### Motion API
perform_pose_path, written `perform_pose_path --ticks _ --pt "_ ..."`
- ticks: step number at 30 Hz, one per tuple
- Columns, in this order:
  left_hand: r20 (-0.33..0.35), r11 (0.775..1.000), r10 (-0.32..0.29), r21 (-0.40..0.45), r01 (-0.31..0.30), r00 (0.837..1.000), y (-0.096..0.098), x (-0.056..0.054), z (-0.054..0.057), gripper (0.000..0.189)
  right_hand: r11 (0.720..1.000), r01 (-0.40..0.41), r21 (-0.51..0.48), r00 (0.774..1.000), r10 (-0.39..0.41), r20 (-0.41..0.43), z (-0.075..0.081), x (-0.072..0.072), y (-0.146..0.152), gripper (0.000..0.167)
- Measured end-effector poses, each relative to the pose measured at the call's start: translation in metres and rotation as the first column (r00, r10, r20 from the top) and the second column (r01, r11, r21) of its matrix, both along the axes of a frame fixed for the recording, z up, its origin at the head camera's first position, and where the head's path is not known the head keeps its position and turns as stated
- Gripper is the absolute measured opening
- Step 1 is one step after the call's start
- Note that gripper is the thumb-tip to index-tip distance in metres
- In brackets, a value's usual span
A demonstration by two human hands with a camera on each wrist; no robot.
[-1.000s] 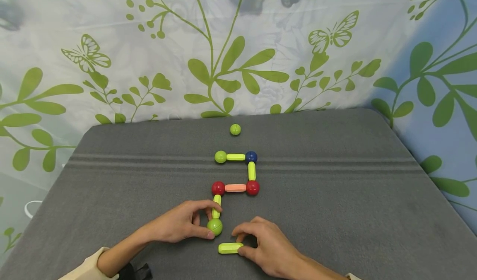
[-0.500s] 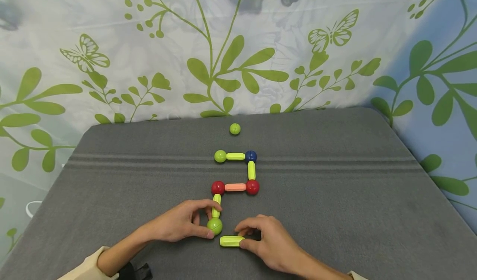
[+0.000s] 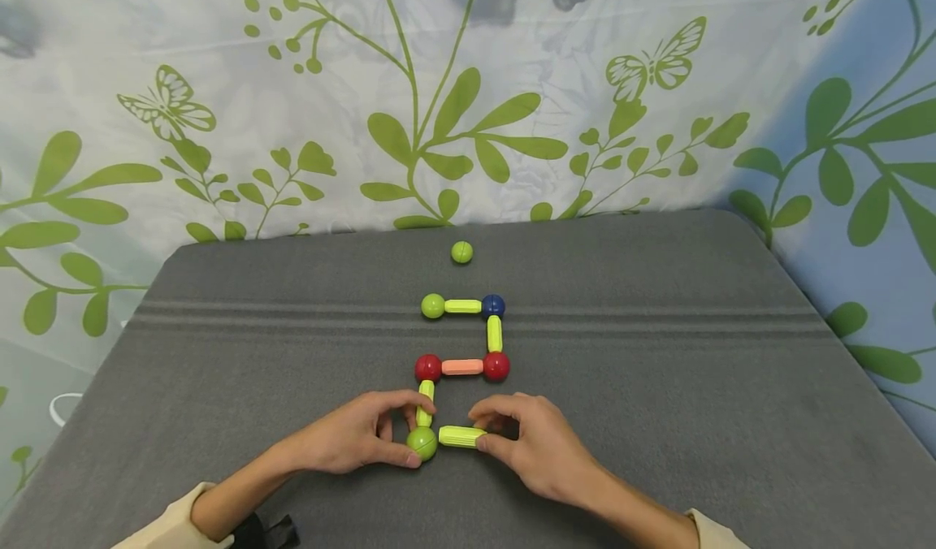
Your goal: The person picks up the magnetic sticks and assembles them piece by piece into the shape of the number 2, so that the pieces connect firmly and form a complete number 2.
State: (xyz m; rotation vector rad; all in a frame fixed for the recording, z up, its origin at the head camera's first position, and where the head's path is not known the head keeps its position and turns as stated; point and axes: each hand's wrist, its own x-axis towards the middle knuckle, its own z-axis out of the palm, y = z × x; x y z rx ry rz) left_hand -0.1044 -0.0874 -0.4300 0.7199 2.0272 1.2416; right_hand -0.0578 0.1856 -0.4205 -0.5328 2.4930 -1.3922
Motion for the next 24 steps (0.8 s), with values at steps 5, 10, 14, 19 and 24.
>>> perform_pose_path --ticks 5,10,14,19,24 --pt "0.004 1.000 0.002 0.002 -0.002 1.000 0.0000 -0.0002 -0.0008 0.044 0.999 -0.029 0.019 1.000 0.028 0.004 -0.0020 -0.0023 -0.0036 0.018" --pt "0.002 1.000 0.002 0.009 -0.002 1.000 -0.0003 -0.0003 -0.0012 0.045 0.999 -0.045 0.024 0.999 0.045 0.008 -0.0032 -0.0030 -0.0046 0.017" --pt "0.004 1.000 0.001 0.010 -0.001 1.000 -0.0004 0.0000 -0.0010 0.045 0.998 -0.050 0.024 0.998 0.049 0.028 -0.0029 -0.0036 -0.0038 0.018" --pt "0.000 1.000 0.000 0.002 0.000 1.000 -0.0001 0.0008 -0.0008 0.044 0.998 -0.055 0.037 0.998 0.054 0.028 -0.0037 -0.0033 -0.0031 0.018" --pt "-0.020 1.000 0.001 -0.005 -0.001 1.000 0.0002 0.0018 -0.0008 0.043 0.997 -0.062 0.039 0.998 0.062 0.021 -0.0047 -0.0022 -0.0025 0.018"
